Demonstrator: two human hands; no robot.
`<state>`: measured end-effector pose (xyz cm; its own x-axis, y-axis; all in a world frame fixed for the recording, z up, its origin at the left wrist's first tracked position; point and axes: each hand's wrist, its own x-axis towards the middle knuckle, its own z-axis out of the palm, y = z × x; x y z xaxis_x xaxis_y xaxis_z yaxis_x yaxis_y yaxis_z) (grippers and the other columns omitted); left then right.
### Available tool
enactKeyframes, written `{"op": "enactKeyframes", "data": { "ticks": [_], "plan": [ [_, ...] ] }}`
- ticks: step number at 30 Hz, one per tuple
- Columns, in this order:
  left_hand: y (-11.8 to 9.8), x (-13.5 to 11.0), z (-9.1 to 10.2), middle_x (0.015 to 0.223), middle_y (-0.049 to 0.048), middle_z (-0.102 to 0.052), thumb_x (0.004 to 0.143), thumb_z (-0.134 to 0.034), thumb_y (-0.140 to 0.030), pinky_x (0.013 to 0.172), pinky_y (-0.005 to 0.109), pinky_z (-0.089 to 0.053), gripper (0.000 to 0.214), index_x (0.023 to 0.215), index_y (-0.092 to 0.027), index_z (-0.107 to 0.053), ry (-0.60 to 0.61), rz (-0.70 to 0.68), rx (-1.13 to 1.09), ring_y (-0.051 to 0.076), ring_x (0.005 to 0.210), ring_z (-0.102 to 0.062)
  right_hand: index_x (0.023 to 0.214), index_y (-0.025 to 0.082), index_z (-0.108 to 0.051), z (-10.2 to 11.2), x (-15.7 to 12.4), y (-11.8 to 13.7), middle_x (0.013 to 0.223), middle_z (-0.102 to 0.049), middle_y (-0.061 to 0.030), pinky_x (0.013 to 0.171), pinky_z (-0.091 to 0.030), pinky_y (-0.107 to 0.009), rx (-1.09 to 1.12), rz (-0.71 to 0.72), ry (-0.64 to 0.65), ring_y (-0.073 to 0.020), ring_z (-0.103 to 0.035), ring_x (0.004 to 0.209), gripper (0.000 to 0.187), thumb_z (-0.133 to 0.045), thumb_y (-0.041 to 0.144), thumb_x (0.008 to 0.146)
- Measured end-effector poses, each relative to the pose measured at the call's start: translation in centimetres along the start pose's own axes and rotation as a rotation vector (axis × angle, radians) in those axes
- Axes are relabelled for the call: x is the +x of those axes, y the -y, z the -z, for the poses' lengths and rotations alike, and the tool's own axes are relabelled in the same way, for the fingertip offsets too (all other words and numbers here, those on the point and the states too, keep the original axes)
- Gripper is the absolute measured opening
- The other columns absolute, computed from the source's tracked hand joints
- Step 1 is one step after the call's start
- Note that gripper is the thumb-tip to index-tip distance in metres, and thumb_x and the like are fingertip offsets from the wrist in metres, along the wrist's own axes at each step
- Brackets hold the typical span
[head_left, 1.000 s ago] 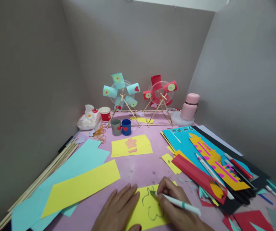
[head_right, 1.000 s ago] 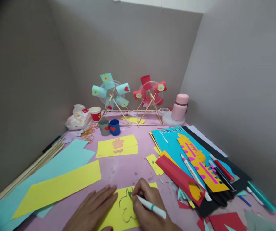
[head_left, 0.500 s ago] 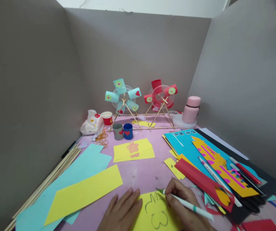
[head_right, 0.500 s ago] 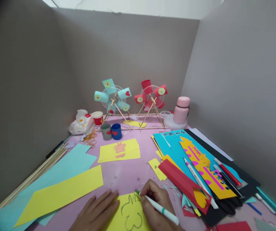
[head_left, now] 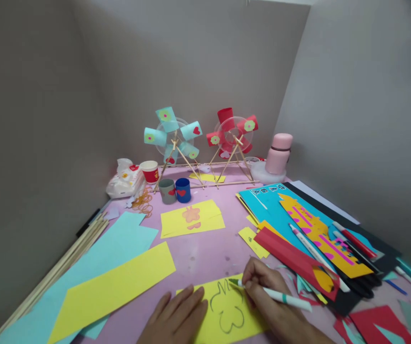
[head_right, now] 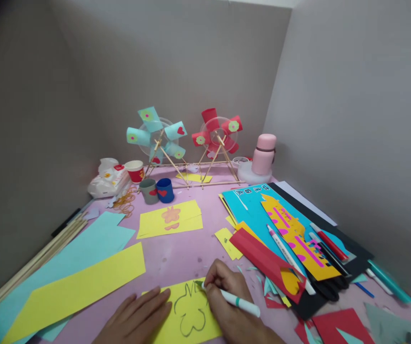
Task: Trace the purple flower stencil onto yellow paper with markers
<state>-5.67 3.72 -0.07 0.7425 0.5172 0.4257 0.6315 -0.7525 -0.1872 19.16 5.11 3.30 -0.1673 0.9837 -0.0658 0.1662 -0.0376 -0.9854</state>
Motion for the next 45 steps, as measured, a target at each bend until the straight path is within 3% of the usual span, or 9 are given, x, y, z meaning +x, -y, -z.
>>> {"op": "enactKeyframes", "data": {
  "ticks": [4,14,18,23,29,35,45],
  "plan": [
    [-0.4,-0.4,-0.9,0.126,-0.0017,-0.062,0.089,-0.052,-0.052,0.09,0.026,-0.05,0.052,0.136,-0.03,-0.045,-0.078,0.051,-0.081,0.017,0.112,-0.06,0.069,0.022,-0.046,0.1,-0.3,-0.3,0.051,-0.036,0.007,0.048,-0.023,-0.025,-0.075,0.06,0.042,-0.0123,-0.034,0.049,0.009,-0.048,0.026,0.077],
    [-1.2,1.2,1.3,0.125,0.0003,-0.063,0.088,-0.055,-0.045,0.09,0.027,-0.051,0.046,0.129,-0.023,-0.052,0.038,0.088,-0.043,0.018,0.11,-0.061,0.075,0.023,-0.045,-0.1,-0.6,0.5,0.059,-0.044,0.0051,0.053,-0.03,-0.025,-0.275,0.126,0.134,-0.014,-0.043,0.055,0.01,-0.041,0.023,0.084],
    [-1.5,1.0,1.5,0.127,-0.0002,-0.062,0.087,-0.058,-0.043,0.093,0.028,-0.049,0.048,0.132,-0.026,-0.049,0.079,0.129,-0.109,0.019,0.114,-0.058,0.076,0.022,-0.045,0.0,-0.6,0.4,0.061,-0.045,0.005,0.053,-0.031,-0.025,-0.276,0.114,0.164,-0.0136,-0.043,0.056,0.011,-0.041,0.024,0.086],
    [-1.7,0.7,1.3,0.128,0.0032,-0.061,0.088,-0.055,-0.041,0.091,0.03,-0.051,0.051,0.135,-0.022,-0.046,0.038,0.119,-0.094,0.02,0.113,-0.059,0.079,0.023,-0.048,0.4,-0.8,-0.2,0.07,-0.05,0.0029,0.056,-0.033,-0.024,-0.297,0.09,0.17,-0.0147,-0.045,0.064,0.014,-0.042,0.026,0.091],
    [-1.8,1.1,1.6,0.13,0.0034,-0.059,0.088,-0.057,-0.038,0.096,0.031,-0.048,0.052,0.136,-0.024,-0.045,0.103,0.164,-0.141,0.021,0.117,-0.057,0.082,0.023,-0.048,0.4,-0.8,-0.3,0.071,-0.048,0.0039,0.058,-0.034,-0.024,-0.319,0.094,0.205,-0.014,-0.044,0.065,0.014,-0.041,0.024,0.094],
    [-1.8,1.1,1.7,0.128,0.0052,-0.061,0.087,-0.058,-0.039,0.093,0.033,-0.051,0.049,0.132,-0.021,-0.05,0.116,0.14,-0.117,0.022,0.113,-0.059,0.08,0.023,-0.047,0.3,-0.7,0.0,0.071,-0.05,0.0035,0.057,-0.033,-0.024,-0.353,0.117,0.196,-0.0138,-0.045,0.065,0.013,-0.042,0.022,0.092],
    [-1.8,1.2,1.8,0.13,0.0039,-0.059,0.087,-0.057,-0.038,0.095,0.033,-0.049,0.052,0.136,-0.026,-0.046,0.112,0.174,-0.173,0.022,0.116,-0.058,0.076,0.022,-0.047,0.4,-0.7,0.6,0.066,-0.053,0.0035,0.056,-0.035,-0.024,-0.32,0.134,0.206,-0.0142,-0.048,0.061,0.011,-0.041,0.015,0.081]
  ]
}}
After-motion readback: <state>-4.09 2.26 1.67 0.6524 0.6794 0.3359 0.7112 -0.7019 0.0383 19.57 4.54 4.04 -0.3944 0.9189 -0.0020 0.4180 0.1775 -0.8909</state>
